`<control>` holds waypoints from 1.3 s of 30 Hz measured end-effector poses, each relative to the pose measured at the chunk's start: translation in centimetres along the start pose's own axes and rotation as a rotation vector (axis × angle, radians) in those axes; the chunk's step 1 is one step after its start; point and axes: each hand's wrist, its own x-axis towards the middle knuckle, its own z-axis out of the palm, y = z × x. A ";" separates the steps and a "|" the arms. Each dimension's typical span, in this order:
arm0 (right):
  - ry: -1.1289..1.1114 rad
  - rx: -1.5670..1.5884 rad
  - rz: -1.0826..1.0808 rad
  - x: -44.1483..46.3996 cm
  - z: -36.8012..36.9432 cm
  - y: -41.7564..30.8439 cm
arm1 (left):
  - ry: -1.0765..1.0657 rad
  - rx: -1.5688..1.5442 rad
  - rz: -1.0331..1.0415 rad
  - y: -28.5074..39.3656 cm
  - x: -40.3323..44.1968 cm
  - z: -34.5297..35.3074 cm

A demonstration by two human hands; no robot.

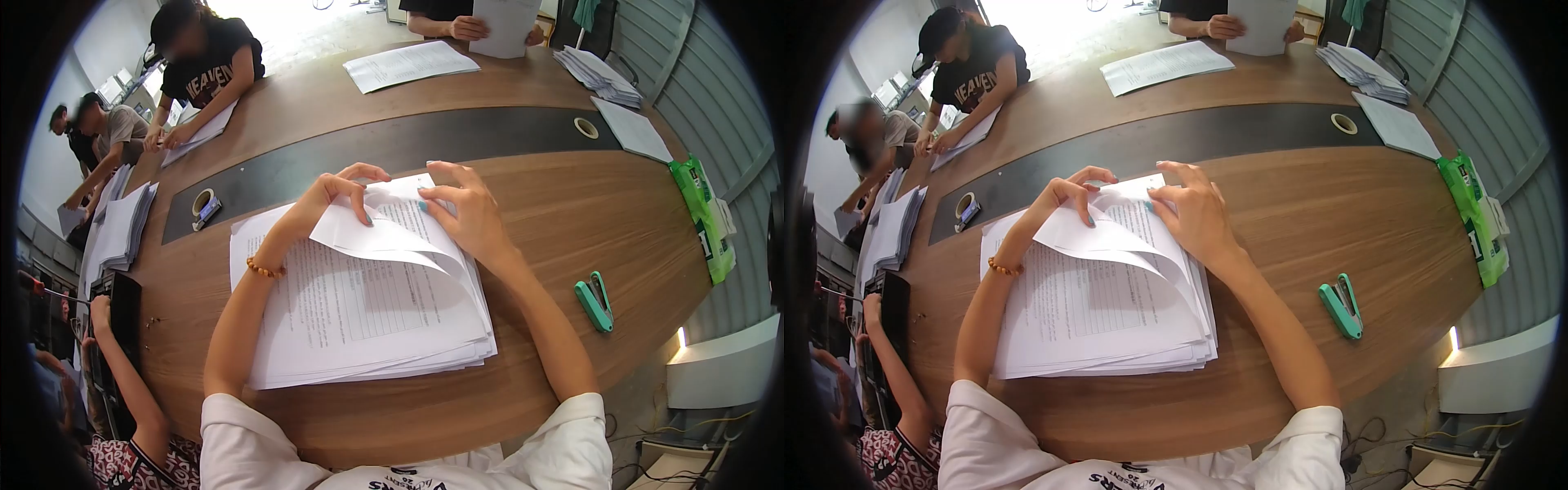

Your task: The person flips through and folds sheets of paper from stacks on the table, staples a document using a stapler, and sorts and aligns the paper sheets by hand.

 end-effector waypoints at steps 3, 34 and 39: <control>-0.019 0.019 0.025 0.0 0.4 -0.1 | -0.010 0.015 0.006 -0.1 0.0 -0.1; 0.164 1.073 0.193 2.0 -1.5 -3.8 | -0.012 0.044 -0.137 -0.6 -0.6 -1.2; 0.014 0.340 0.243 1.4 -1.1 -0.5 | 0.201 -0.015 -0.126 -0.2 -0.6 -0.5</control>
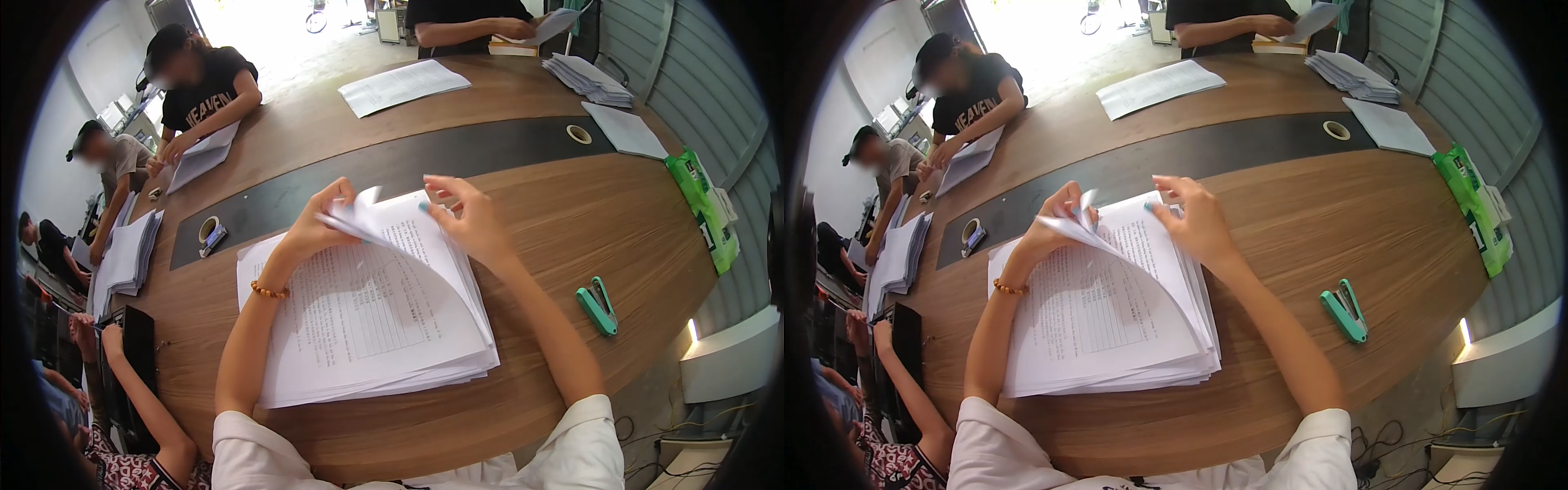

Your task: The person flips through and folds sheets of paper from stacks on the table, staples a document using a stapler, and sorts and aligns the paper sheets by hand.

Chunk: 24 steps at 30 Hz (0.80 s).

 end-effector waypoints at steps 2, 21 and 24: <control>0.023 -0.122 -0.058 -0.5 0.9 1.0 | -0.021 -0.099 0.014 0.7 0.2 0.5; 0.133 0.066 -0.174 0.0 1.6 -0.8 | -0.149 -0.072 0.204 -0.1 0.7 0.0; 0.089 0.123 -0.118 -0.2 1.5 -2.2 | -0.157 -0.051 0.279 0.0 0.8 0.1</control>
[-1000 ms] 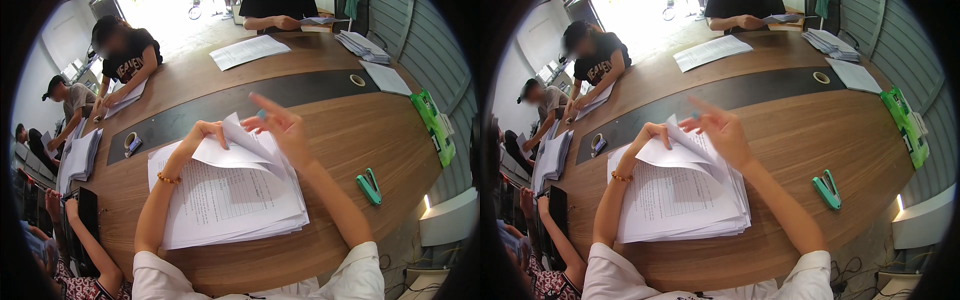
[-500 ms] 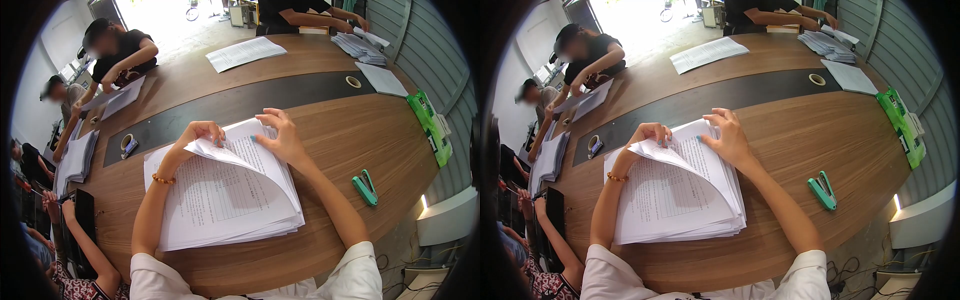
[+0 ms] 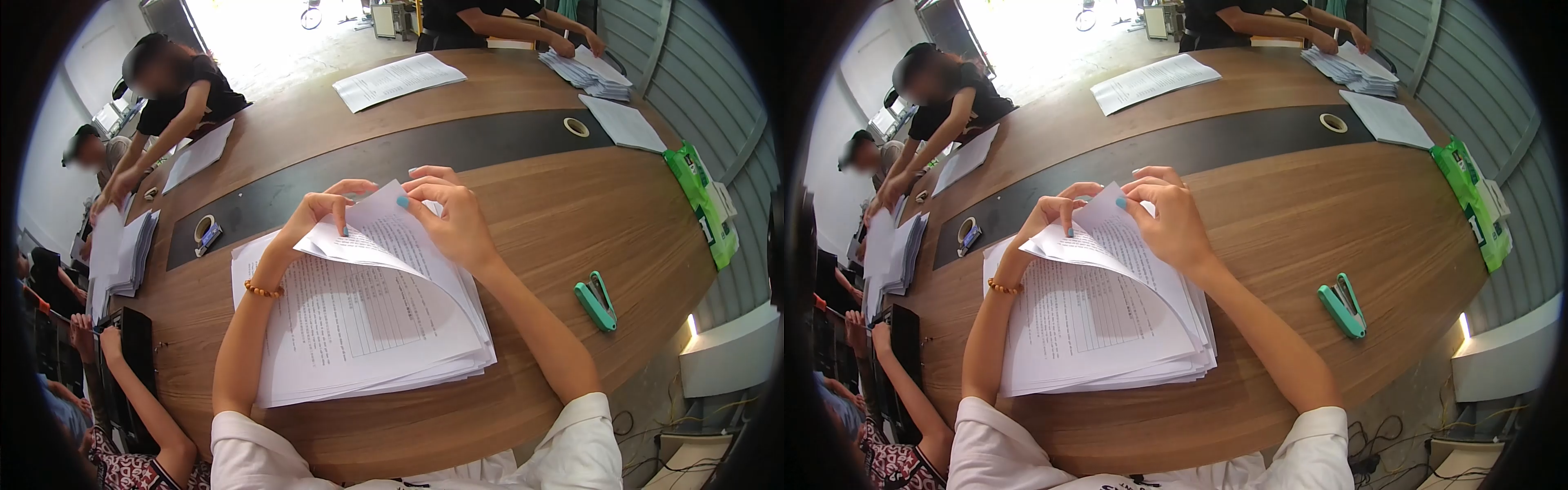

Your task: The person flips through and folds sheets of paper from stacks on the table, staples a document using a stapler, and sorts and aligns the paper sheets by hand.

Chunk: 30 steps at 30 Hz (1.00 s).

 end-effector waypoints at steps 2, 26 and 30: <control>-0.056 0.054 0.038 0.2 -0.4 -0.7 | 0.022 -0.101 -0.243 0.6 -0.3 0.1; -0.195 -0.154 -0.053 0.1 -1.7 -2.7 | -0.001 -0.174 -0.131 0.1 -0.4 -0.3; -0.041 -0.361 -0.198 -0.4 -0.9 -2.0 | -0.016 -0.148 -0.124 0.0 -0.4 -0.5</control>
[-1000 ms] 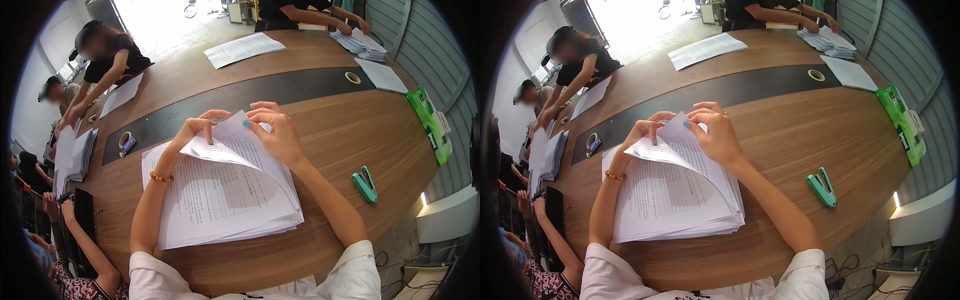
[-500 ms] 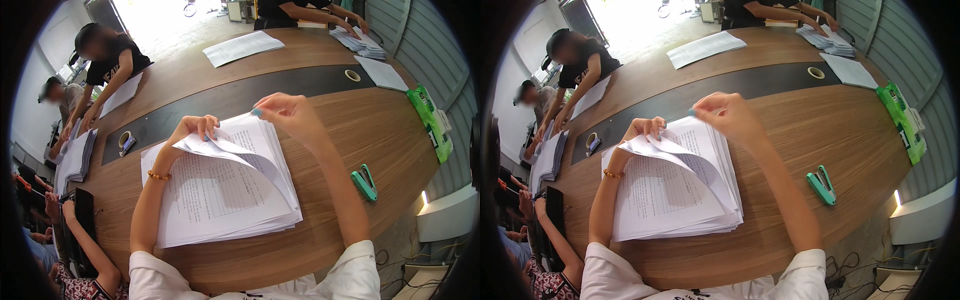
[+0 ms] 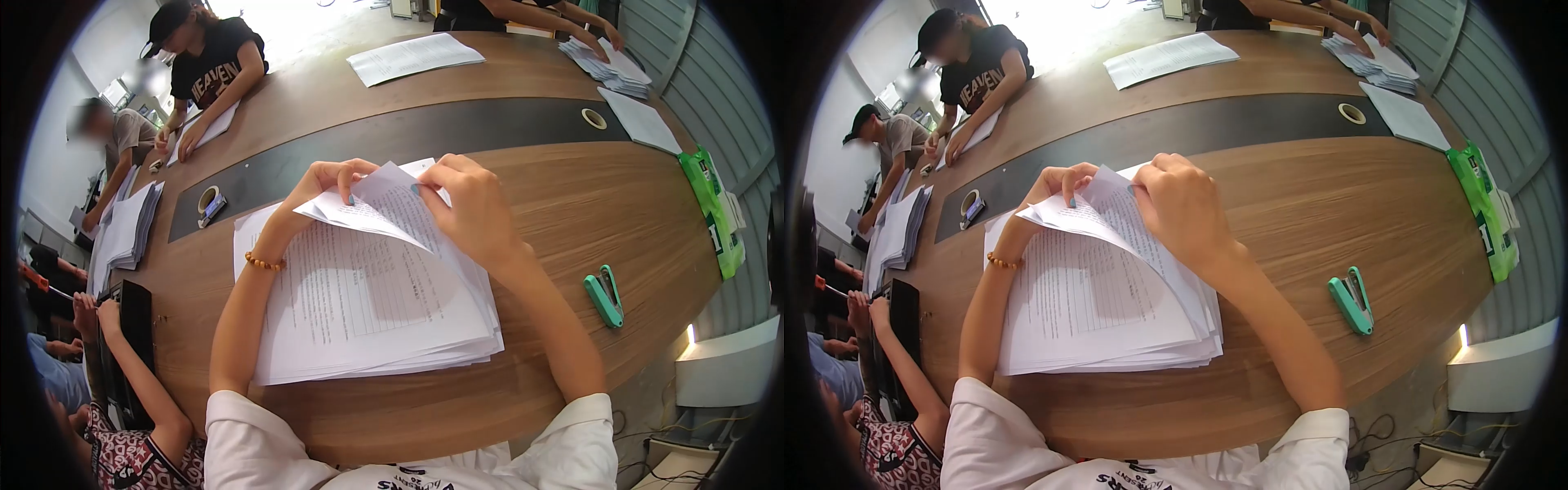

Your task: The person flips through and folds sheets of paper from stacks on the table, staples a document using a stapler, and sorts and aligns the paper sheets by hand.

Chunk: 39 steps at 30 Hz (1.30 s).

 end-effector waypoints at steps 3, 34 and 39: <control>0.004 0.032 0.048 -0.1 0.3 0.5 | -0.014 0.053 0.017 -0.2 0.0 -0.2; -0.299 0.148 0.281 -0.4 0.8 4.7 | -0.014 -0.062 -0.071 0.1 -0.3 0.0; -0.236 0.127 0.259 -0.4 1.1 4.8 | -0.008 -0.048 -0.037 0.1 -0.3 0.1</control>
